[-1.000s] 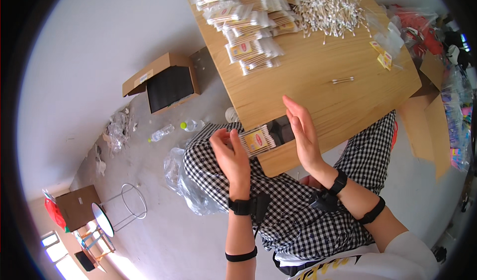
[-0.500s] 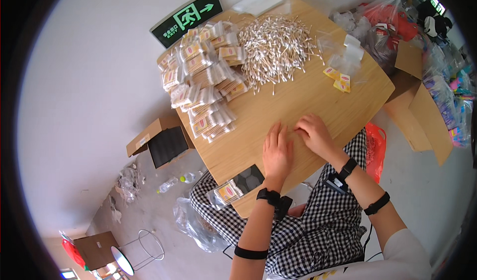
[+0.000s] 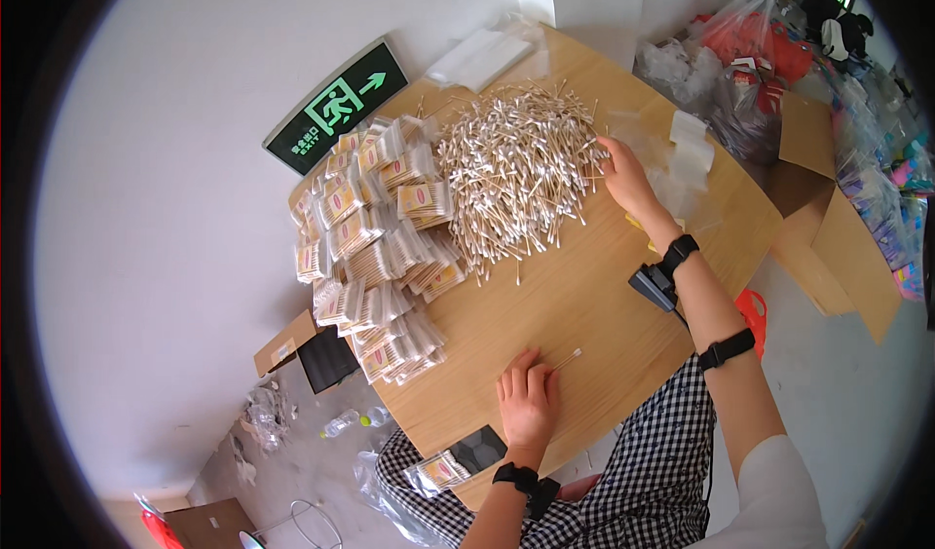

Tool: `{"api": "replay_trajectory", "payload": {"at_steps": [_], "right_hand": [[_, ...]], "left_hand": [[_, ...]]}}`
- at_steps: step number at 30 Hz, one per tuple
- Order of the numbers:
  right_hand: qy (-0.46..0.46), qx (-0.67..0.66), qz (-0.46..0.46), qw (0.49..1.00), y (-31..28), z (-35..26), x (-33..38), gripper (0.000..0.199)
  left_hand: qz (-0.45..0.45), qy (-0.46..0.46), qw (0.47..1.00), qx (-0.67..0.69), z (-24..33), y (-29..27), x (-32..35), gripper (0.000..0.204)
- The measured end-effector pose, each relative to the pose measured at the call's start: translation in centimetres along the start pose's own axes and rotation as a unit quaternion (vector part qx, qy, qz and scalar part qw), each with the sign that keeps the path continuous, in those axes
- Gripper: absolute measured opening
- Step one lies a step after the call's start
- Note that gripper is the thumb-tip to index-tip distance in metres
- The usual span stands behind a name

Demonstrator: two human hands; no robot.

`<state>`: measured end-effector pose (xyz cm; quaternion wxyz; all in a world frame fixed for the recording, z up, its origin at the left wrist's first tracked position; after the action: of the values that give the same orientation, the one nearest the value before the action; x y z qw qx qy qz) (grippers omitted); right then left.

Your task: Manually counting, aligning, and placing cotton swabs into small plastic bags.

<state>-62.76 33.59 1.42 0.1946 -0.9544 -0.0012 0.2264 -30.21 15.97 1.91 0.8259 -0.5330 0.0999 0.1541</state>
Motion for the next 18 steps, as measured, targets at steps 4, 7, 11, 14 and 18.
{"api": "replay_trajectory", "payload": {"at_steps": [4, 7, 11, 14, 18], "right_hand": [[0.064, 0.007, -0.070, 0.995, 3.6, 0.6, -2.2, 0.025], [-0.020, 0.105, -0.067, 0.992, 3.9, -1.4, -2.0, 0.017], [0.030, 0.183, -0.042, 0.982, 4.2, -3.4, 2.1, 0.013], [0.010, 0.218, -0.010, 0.976, 3.4, -5.9, 6.3, 0.012], [0.028, 0.215, -0.031, 0.976, 2.4, -8.8, 11.4, 0.015]], "left_hand": [[-0.012, -0.005, 1.000, -0.012, -0.3, 0.0, -0.1, 0.016], [-0.013, -0.008, 1.000, -0.011, -0.3, 0.0, -0.1, 0.014], [-0.005, -0.003, 1.000, -0.003, -0.4, -0.3, -0.1, 0.013], [-0.002, 0.001, 1.000, 0.010, -0.4, -0.1, 0.0, 0.013], [0.005, 0.011, 1.000, 0.029, 0.1, -0.5, -0.1, 0.017]]}}
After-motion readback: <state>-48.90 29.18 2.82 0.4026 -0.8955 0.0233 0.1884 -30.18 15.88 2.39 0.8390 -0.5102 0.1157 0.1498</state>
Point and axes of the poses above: each hand's wrist, its own x-axis away from the middle knuckle, its own y-axis out of the palm, z = x × y, the point moved 10 cm from there along -x, towards the middle knuckle, and after that the axes turned 10 degrees about -x, right-handed, at the moved point
